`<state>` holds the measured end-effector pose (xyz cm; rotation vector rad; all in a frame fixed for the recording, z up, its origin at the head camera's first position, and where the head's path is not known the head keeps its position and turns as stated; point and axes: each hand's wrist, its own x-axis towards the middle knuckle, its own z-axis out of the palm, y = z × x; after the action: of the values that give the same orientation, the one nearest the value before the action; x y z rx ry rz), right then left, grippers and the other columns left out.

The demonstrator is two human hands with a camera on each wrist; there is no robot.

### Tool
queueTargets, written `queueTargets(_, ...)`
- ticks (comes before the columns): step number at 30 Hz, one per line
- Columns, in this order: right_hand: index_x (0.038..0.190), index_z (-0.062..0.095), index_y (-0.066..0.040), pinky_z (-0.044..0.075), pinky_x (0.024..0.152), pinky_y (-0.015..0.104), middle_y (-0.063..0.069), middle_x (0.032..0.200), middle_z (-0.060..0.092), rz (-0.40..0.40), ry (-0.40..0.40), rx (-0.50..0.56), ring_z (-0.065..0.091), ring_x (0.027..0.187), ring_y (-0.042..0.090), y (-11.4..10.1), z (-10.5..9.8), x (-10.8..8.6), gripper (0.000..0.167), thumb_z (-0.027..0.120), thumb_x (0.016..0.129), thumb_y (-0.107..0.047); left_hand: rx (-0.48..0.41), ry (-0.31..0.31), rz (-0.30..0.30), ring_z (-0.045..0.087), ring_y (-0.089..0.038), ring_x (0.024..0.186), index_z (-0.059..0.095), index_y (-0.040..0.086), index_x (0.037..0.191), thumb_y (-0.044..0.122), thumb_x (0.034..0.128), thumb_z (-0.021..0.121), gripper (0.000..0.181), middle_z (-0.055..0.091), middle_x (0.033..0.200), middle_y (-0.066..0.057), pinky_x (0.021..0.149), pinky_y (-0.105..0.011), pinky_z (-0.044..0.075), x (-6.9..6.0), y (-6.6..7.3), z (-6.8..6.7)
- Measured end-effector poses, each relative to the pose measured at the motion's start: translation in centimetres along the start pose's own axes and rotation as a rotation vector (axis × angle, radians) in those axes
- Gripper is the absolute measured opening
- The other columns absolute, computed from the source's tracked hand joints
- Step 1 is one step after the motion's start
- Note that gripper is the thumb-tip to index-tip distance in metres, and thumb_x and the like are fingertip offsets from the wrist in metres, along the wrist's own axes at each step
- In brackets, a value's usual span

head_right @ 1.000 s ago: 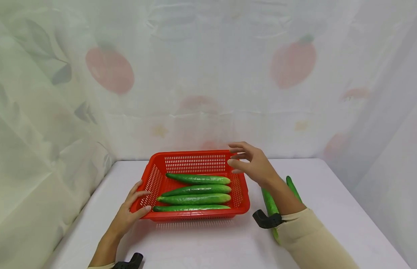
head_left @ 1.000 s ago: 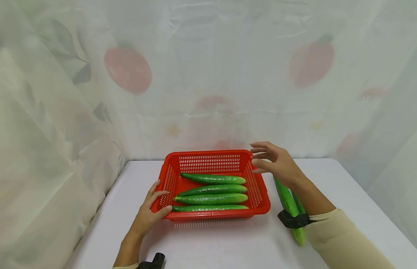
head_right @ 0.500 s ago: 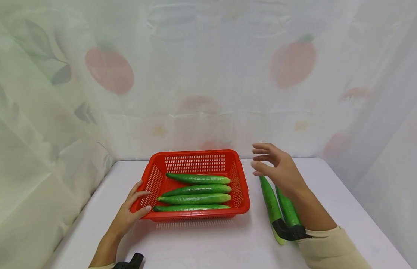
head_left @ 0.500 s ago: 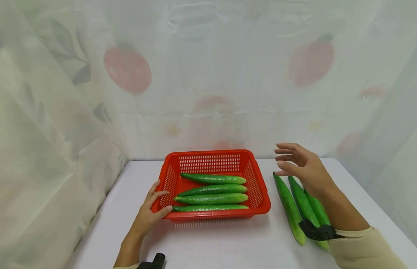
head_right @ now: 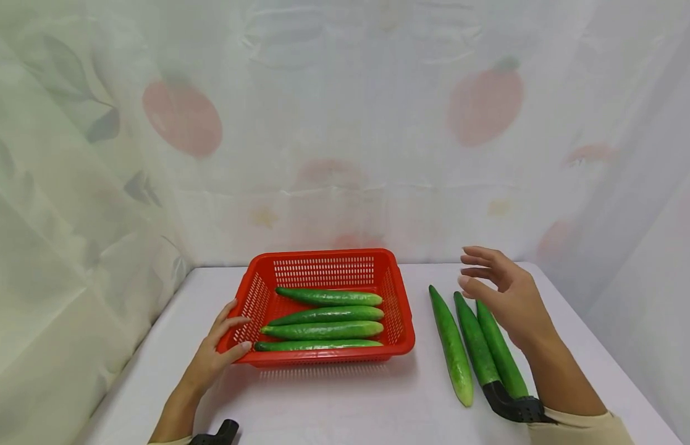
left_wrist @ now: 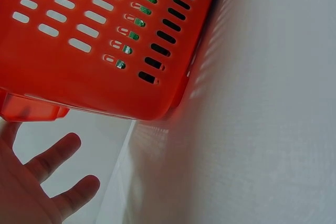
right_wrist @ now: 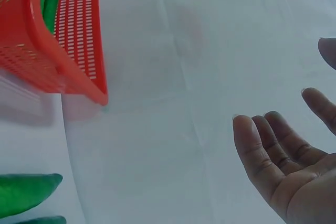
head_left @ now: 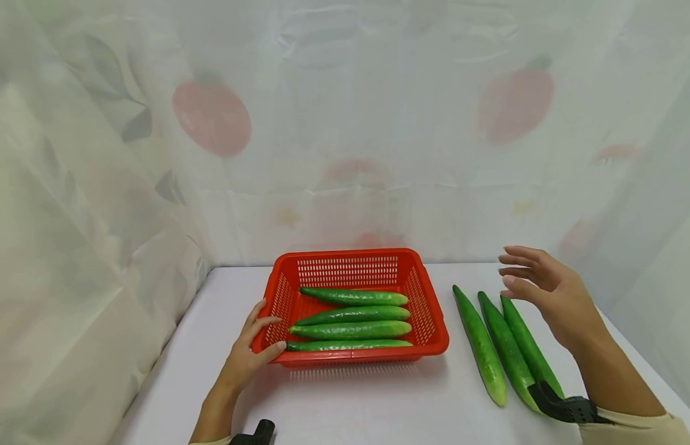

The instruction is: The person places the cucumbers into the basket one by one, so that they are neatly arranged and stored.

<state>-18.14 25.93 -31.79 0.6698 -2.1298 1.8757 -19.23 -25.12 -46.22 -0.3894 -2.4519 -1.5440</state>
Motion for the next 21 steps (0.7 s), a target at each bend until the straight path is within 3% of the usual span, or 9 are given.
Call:
queueTargets(10, 0.138, 0.044, 0.004, 0.052, 0.079, 0.025, 0.008, 0.127, 0.056, -0.032, 0.037, 0.086, 0.057, 0.112, 0.016, 1.3, -1.7, -2.3, 0.049, 0.049, 0.092, 0.017, 0.014, 0.005, -0.002, 0.020, -0.035, 0.138, 0.059, 0.007, 0.124, 0.019, 0.0852, 0.070, 0.042, 0.018, 0.157, -0.002, 0.096, -0.061, 0.033, 0.0, 0.1, 0.0)
queueTargets(21, 0.138, 0.043, 0.004, 0.051, 0.078, 0.023, 0.006, 0.124, 0.058, 0.020, 0.112, 0.036, 0.059, 0.110, 0.010, 2.9, -2.7, -4.9, 0.046, 0.050, 0.093, 0.013, 0.016, 0.005, -0.002, 0.021, -0.035, 0.138, 0.059, 0.007, 0.124, 0.023, 0.0856, 0.070, 0.043, 0.018, 0.157, -0.002, 0.094, -0.058, 0.036, 0.1, -0.1, 0.0)
